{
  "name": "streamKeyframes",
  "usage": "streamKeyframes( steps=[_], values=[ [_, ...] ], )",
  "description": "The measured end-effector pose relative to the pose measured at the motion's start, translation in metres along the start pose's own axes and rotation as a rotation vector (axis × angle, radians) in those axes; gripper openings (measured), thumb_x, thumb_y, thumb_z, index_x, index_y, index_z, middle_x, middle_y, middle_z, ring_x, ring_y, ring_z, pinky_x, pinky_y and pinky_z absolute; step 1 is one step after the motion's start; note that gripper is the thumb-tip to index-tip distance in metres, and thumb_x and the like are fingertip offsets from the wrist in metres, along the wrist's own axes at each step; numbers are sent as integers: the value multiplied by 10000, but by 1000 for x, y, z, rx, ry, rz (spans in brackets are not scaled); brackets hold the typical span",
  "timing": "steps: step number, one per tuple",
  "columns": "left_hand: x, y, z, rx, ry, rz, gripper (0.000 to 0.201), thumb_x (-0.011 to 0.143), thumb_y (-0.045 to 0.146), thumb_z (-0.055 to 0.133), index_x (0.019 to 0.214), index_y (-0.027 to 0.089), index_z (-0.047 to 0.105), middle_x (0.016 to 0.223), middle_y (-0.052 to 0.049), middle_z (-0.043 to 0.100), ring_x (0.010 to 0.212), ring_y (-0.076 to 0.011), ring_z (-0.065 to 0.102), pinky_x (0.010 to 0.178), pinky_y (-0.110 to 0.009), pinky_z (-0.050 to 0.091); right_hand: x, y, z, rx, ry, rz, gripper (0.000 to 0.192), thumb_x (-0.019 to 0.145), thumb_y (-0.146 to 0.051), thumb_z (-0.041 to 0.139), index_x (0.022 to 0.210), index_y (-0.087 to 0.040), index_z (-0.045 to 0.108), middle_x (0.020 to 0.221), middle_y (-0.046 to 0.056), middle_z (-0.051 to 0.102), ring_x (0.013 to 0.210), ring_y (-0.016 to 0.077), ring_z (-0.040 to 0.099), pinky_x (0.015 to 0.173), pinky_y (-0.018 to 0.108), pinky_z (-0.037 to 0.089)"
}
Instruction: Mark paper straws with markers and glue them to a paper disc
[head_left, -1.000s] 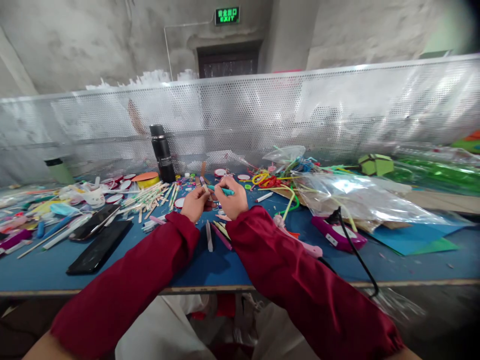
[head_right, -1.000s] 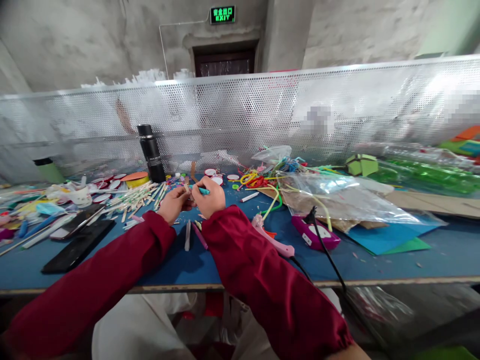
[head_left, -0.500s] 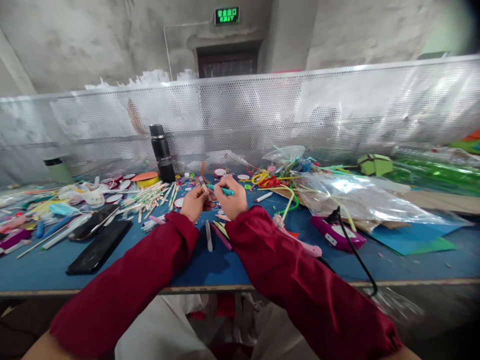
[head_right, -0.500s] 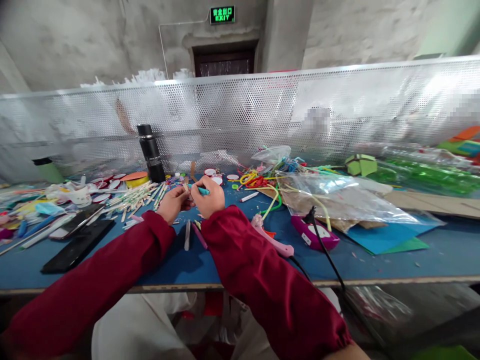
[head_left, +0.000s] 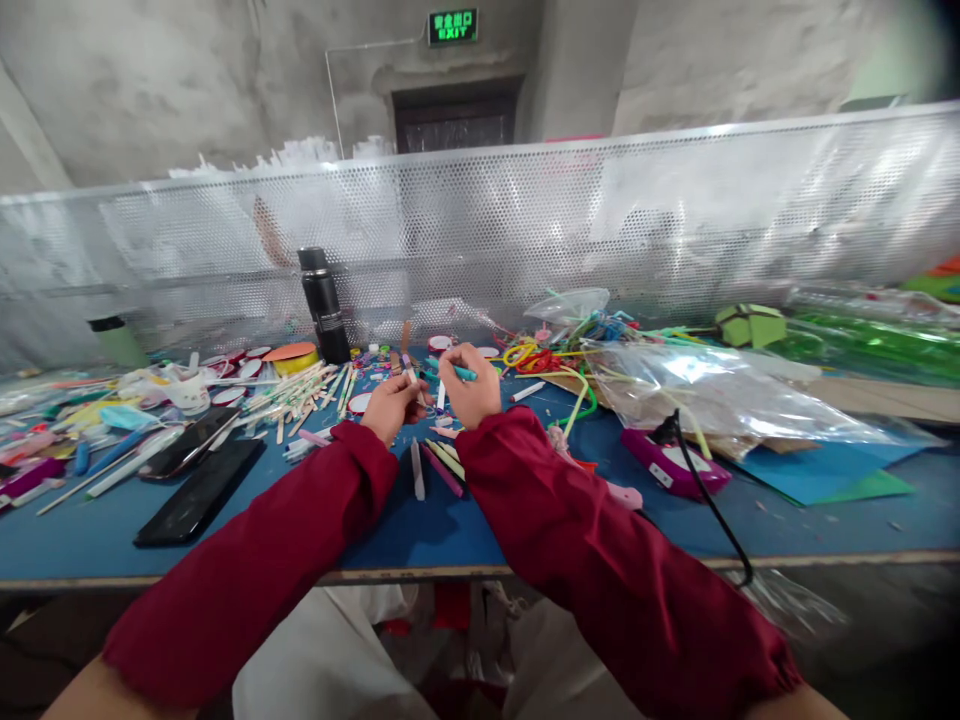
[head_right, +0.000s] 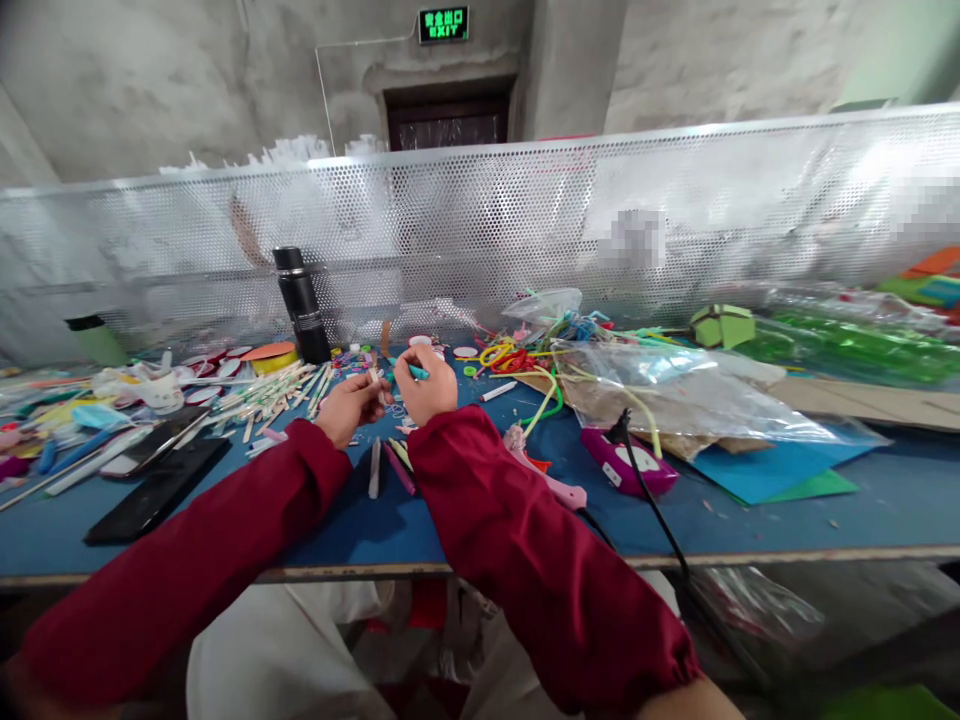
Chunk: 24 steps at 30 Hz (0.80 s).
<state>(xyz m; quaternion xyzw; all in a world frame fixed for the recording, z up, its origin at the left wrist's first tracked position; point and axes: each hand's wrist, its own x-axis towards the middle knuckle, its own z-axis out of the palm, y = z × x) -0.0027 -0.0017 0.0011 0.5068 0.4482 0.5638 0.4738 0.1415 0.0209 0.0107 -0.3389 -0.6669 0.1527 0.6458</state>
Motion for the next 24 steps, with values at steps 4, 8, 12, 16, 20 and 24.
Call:
streamKeyframes(
  steps=[4,8,12,16,20,24],
  values=[
    [-2,-2,3,-71,-66,-56,221,752,324,745,840,147,648,636,-4,654,417,-58,506,394,-169,341,5,3,2,259,36,194,180,803,-393,578,812,-227,646,697,-13,656,679,160,626,662,288,480],
    [-3,-3,5,-73,-69,-48,224,761,288,736,911,141,658,676,-12,680,436,-59,529,408,-170,357,8,7,5,340,73,290,187,681,-338,653,817,-210,656,700,-11,678,665,158,620,635,288,482],
    [-4,1,6,-80,-34,-52,211,770,220,713,955,142,645,722,-13,696,496,-73,585,455,-178,414,7,6,5,304,88,328,160,711,-358,644,666,-227,563,562,-17,636,551,149,571,582,292,467],
    [-4,2,6,-51,-13,-43,213,776,245,722,947,147,644,719,-10,691,493,-77,581,457,-184,414,5,6,6,256,76,286,272,774,-397,621,603,-237,482,530,-16,611,525,147,548,575,293,455],
    [-5,3,4,18,-14,1,193,794,288,717,910,154,640,709,-5,686,484,-78,573,458,-188,407,5,6,6,294,58,266,185,793,-387,585,719,-220,611,595,-24,619,581,153,590,590,280,456],
    [-5,4,3,39,-18,25,198,802,323,712,883,161,632,705,-2,684,482,-83,570,456,-191,399,4,5,3,292,44,209,219,785,-425,614,768,-211,660,699,-5,650,658,165,619,652,300,476]
  ],
)
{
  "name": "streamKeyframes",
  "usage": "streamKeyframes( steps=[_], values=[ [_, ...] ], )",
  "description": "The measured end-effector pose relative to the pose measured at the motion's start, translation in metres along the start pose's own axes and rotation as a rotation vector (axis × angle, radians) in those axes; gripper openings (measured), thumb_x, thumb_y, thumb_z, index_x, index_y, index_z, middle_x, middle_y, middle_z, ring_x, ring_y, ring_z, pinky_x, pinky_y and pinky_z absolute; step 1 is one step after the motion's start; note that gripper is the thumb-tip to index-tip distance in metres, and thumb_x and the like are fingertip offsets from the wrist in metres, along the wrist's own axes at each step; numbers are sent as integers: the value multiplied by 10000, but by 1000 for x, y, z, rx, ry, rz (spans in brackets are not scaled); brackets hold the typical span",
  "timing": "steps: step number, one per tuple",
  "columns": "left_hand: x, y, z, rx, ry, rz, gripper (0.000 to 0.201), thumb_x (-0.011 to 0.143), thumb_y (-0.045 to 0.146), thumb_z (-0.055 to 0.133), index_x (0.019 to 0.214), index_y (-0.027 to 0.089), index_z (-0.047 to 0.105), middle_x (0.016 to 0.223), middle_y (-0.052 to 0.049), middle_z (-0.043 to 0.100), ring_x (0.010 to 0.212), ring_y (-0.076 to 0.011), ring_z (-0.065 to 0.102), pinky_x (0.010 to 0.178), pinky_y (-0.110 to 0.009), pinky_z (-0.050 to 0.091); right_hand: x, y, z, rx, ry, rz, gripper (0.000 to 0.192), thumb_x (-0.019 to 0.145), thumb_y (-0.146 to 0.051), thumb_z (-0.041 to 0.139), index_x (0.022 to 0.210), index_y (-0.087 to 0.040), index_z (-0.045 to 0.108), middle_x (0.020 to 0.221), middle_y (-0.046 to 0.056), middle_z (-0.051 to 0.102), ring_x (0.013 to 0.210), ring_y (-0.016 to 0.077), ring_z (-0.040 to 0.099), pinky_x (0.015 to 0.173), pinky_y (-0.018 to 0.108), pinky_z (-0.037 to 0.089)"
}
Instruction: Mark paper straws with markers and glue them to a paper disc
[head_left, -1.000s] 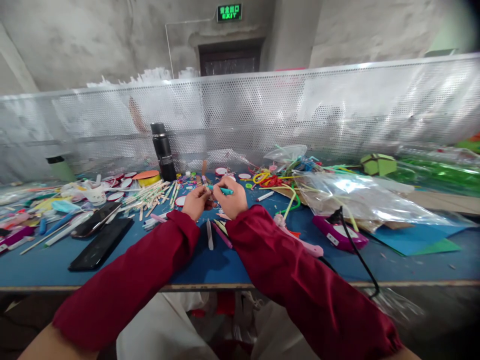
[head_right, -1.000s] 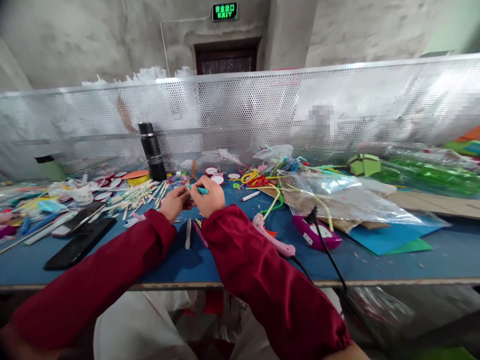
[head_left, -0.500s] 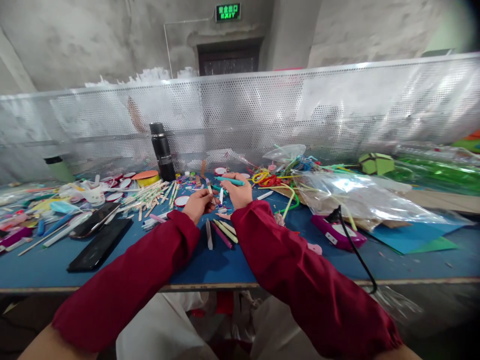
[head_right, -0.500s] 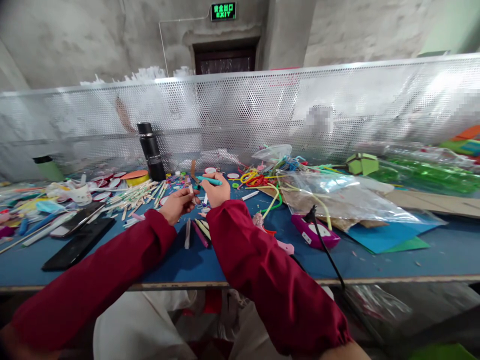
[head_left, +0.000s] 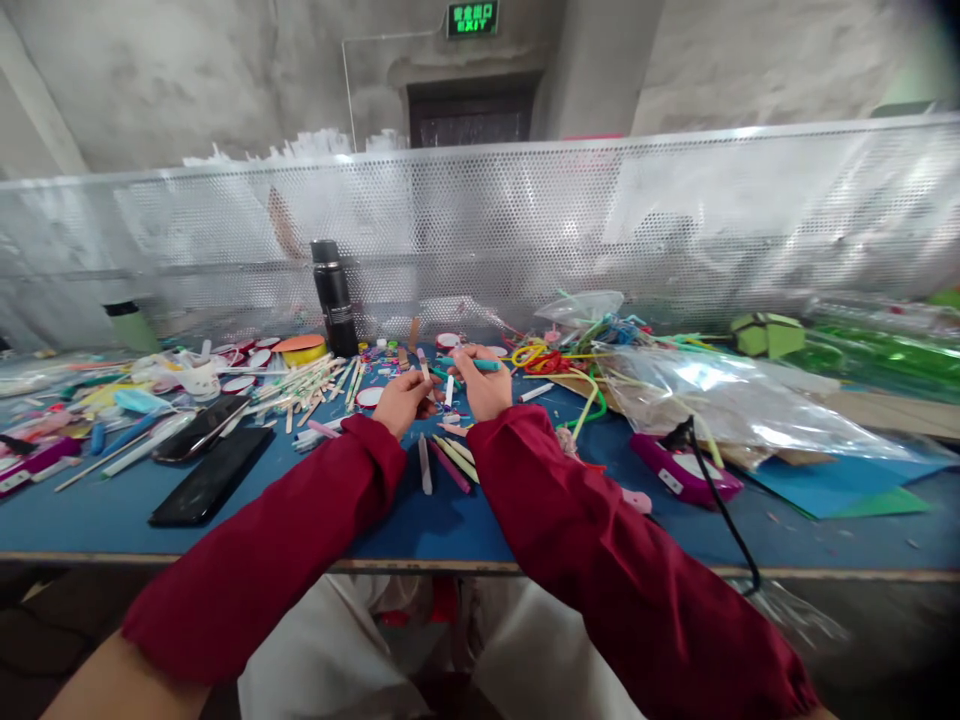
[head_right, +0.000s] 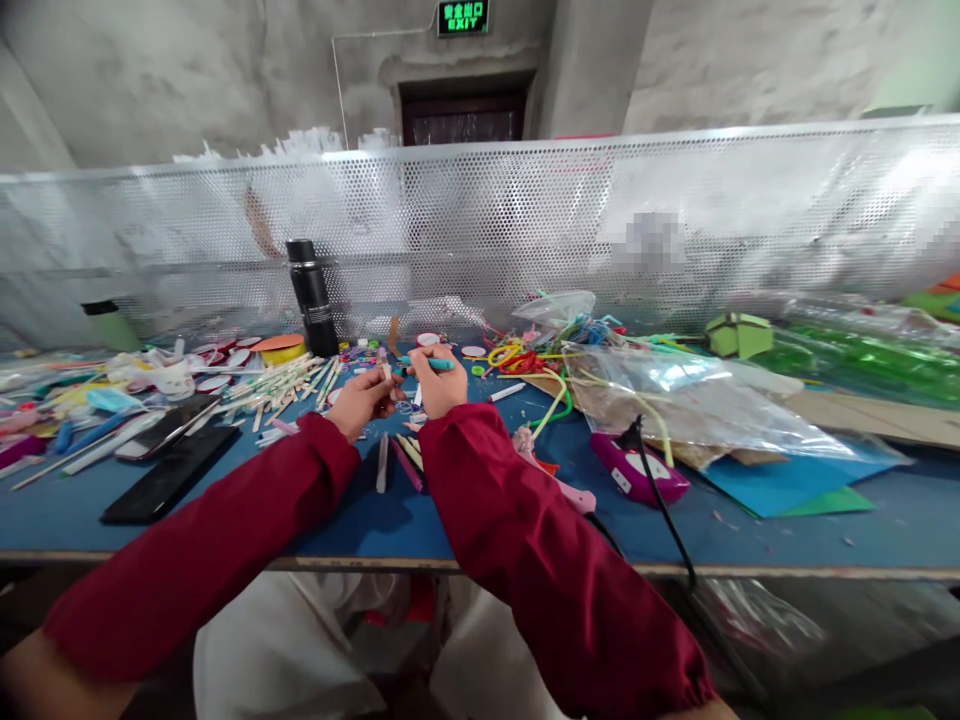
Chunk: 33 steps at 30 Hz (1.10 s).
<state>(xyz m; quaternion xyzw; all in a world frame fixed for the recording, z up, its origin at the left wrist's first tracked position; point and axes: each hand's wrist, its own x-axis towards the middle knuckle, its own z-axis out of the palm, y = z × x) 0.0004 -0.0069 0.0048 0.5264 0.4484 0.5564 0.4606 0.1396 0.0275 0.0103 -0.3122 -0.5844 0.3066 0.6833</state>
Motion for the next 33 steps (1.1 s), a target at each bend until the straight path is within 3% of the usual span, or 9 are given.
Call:
streamKeyframes(
  steps=[4,9,14,17,22,26,33],
  values=[
    [1,-1,0,-7,4,-2,153,822,296,678,876,163,624,692,4,673,470,-78,561,444,-183,379,-6,-5,0,-47,-6,-44,167,702,-363,675,779,-216,656,781,4,680,697,172,611,664,308,481],
    [3,-10,3,-5,20,-1,82,871,244,594,854,164,583,682,6,672,443,-78,554,418,-185,344,-14,-6,-2,-201,4,-97,167,797,-329,597,669,-231,555,620,-20,628,590,151,542,601,300,431],
    [5,-20,6,-18,24,21,76,894,237,558,850,175,555,670,9,673,445,-90,566,425,-194,345,-21,1,-3,-159,-32,-149,123,857,-323,553,779,-235,590,682,-19,648,668,162,606,657,302,468],
    [7,-22,5,-9,33,74,97,894,256,568,842,176,552,656,14,660,452,-91,564,439,-197,350,-24,4,1,-111,-52,-104,91,796,-315,597,808,-227,619,695,-21,647,638,156,594,630,297,470],
    [7,-21,4,13,24,111,131,899,293,568,838,180,542,683,15,665,466,-89,566,446,-198,372,-26,2,7,-88,-32,-26,110,737,-321,617,696,-227,578,616,-27,595,565,144,537,559,289,441],
    [5,-17,6,-18,18,97,167,869,330,627,863,183,547,684,15,667,479,-99,591,462,-202,411,-26,0,6,-186,-16,-129,127,769,-333,613,718,-237,549,640,-33,593,572,138,526,568,284,436],
    [-1,-10,10,-48,5,63,230,853,322,666,739,187,520,531,42,562,438,-102,559,452,-206,415,-27,5,5,-352,-83,-291,142,825,-336,600,741,-239,538,682,-28,588,649,146,550,634,288,423]
  ],
)
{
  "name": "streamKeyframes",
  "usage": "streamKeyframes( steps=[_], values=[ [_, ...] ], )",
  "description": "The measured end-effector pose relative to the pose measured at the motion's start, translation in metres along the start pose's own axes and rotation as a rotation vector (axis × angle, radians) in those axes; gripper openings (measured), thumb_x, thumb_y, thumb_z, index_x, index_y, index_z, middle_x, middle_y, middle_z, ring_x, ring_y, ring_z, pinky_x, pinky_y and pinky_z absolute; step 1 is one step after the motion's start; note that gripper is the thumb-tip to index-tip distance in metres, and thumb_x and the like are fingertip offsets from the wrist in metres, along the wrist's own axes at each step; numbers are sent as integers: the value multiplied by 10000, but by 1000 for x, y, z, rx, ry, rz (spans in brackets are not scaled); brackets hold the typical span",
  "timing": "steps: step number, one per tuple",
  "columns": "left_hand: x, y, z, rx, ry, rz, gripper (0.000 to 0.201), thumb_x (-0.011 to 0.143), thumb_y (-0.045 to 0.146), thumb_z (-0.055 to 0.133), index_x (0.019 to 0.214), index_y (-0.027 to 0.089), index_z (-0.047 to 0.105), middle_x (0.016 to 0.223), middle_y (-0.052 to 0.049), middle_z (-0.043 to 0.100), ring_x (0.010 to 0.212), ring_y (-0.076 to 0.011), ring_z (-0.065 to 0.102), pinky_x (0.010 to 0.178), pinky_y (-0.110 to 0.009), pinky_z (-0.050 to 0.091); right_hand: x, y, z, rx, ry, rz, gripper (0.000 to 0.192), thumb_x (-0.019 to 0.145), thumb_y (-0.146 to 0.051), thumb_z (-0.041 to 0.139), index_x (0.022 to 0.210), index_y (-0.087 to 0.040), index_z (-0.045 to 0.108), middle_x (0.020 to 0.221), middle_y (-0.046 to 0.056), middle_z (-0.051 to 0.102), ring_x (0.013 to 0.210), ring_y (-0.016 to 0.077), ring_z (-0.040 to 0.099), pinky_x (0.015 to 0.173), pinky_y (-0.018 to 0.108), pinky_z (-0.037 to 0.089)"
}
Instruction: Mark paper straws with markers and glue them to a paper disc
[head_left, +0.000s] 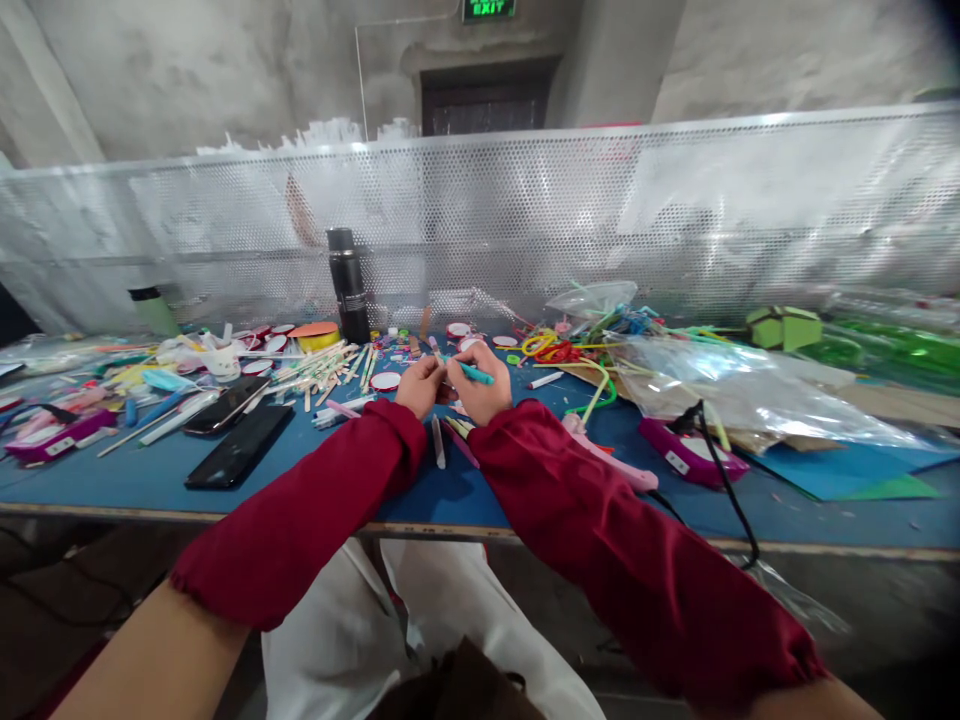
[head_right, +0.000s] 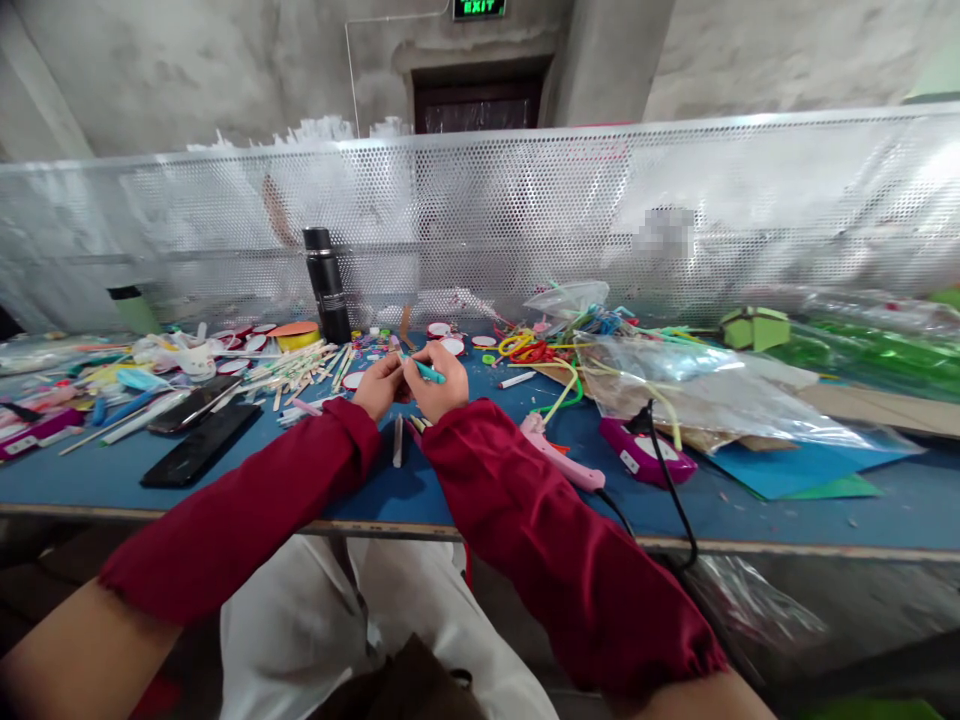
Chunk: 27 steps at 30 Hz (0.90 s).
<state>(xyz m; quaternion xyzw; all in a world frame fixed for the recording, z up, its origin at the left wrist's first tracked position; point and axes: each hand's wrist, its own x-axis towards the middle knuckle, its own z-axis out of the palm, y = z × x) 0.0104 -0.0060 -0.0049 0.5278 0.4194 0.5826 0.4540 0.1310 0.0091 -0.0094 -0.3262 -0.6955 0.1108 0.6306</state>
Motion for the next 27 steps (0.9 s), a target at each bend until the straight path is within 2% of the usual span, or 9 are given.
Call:
streamKeyframes(
  steps=[8,15,20,24,27],
  values=[
    [3,-6,-4,37,-25,21,223,853,340,659,754,187,531,565,36,582,440,-99,560,471,-215,435,3,-5,-4,-43,-49,2,167,826,-360,591,729,-240,528,683,-21,595,667,155,552,628,291,403],
    [7,-9,-7,52,-12,13,198,850,329,659,778,196,532,611,32,591,482,-104,570,509,-227,451,3,0,-1,20,-65,49,162,826,-362,603,725,-245,553,672,-28,606,640,148,555,627,288,429],
    [7,-8,-8,58,-33,12,130,849,309,658,874,201,590,674,17,639,528,-119,615,517,-227,468,3,3,4,168,-18,132,123,811,-357,603,772,-242,582,825,-2,692,709,152,608,683,293,485],
    [6,-6,-8,72,-24,14,142,862,317,650,933,196,628,658,14,643,515,-118,607,509,-223,471,2,2,4,125,-12,142,158,811,-380,591,736,-248,549,649,-35,593,586,140,531,595,284,436],
    [5,-6,-7,58,-51,18,169,870,324,646,976,193,638,693,9,665,521,-112,612,517,-220,485,3,2,3,124,-2,155,176,798,-388,588,710,-244,539,623,-38,567,557,134,503,563,282,416]
  ],
)
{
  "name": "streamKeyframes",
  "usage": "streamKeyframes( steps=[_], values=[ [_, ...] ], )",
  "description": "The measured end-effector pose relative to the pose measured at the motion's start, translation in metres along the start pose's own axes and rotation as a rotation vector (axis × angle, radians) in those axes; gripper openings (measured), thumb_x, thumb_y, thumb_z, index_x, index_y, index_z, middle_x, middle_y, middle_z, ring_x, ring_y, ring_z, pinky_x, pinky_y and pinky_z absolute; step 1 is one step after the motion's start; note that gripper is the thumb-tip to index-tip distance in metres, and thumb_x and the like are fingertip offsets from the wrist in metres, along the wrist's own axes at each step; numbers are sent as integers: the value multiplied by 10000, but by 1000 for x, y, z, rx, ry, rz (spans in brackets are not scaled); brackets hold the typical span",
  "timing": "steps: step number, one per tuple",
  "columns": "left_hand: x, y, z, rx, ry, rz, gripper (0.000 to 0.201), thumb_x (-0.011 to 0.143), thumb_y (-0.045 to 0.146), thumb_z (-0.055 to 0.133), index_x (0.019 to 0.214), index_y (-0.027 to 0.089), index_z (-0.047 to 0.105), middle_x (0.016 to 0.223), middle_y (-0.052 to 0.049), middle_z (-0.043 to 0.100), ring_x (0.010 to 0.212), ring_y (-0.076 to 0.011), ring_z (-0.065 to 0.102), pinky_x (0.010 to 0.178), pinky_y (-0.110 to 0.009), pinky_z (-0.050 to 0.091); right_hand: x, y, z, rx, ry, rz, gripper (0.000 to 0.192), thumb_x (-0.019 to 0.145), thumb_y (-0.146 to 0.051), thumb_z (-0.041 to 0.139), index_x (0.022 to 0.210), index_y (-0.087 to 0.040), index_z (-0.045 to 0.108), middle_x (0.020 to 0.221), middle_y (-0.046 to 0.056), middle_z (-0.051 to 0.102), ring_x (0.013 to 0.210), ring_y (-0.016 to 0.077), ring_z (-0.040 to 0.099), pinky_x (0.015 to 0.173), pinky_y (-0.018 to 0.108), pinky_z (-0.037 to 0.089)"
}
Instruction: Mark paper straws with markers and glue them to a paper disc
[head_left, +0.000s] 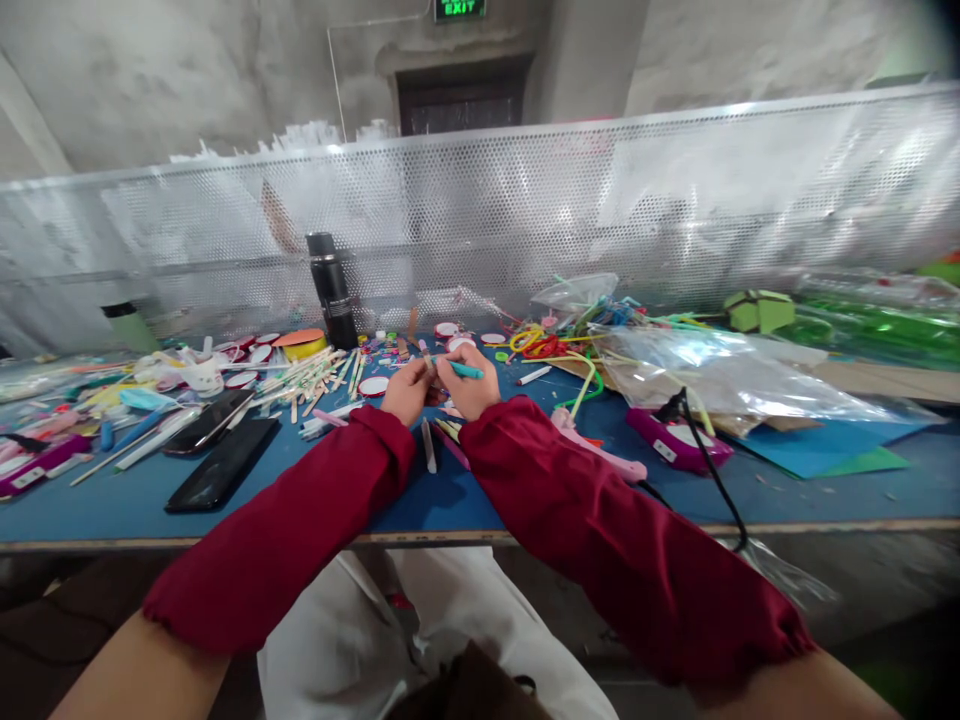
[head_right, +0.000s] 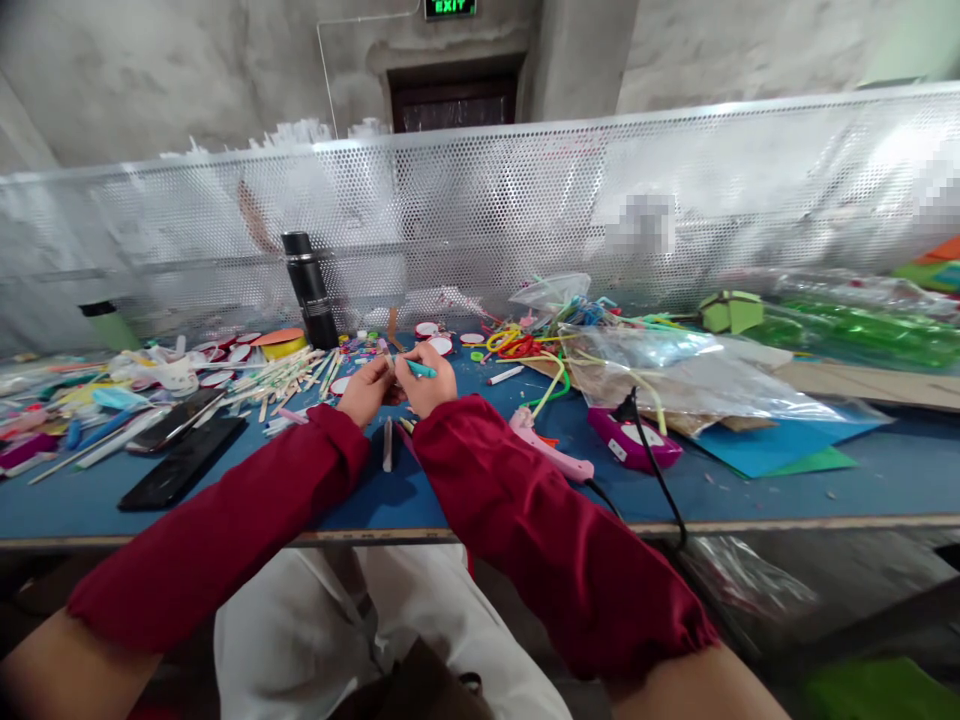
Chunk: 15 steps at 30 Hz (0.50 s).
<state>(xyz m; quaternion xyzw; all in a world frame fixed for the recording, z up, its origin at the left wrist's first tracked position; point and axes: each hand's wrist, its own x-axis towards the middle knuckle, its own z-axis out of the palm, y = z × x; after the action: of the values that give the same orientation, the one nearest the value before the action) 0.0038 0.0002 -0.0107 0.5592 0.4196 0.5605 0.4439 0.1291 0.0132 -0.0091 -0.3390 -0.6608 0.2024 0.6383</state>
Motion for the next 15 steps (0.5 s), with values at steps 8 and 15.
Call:
streamKeyframes(
  steps=[8,15],
  values=[
    [2,-1,-1,-49,17,-9,156,879,325,636,911,177,595,734,0,689,505,-96,616,490,-202,476,0,-5,1,147,29,43,215,826,-451,611,805,-238,589,703,-18,644,604,129,561,586,269,465],
    [1,3,-1,-34,76,-12,207,849,358,681,830,177,582,667,15,644,489,-101,607,482,-210,463,-1,2,4,94,3,3,205,812,-446,649,798,-241,642,700,-17,644,648,146,580,618,284,480]
  ],
)
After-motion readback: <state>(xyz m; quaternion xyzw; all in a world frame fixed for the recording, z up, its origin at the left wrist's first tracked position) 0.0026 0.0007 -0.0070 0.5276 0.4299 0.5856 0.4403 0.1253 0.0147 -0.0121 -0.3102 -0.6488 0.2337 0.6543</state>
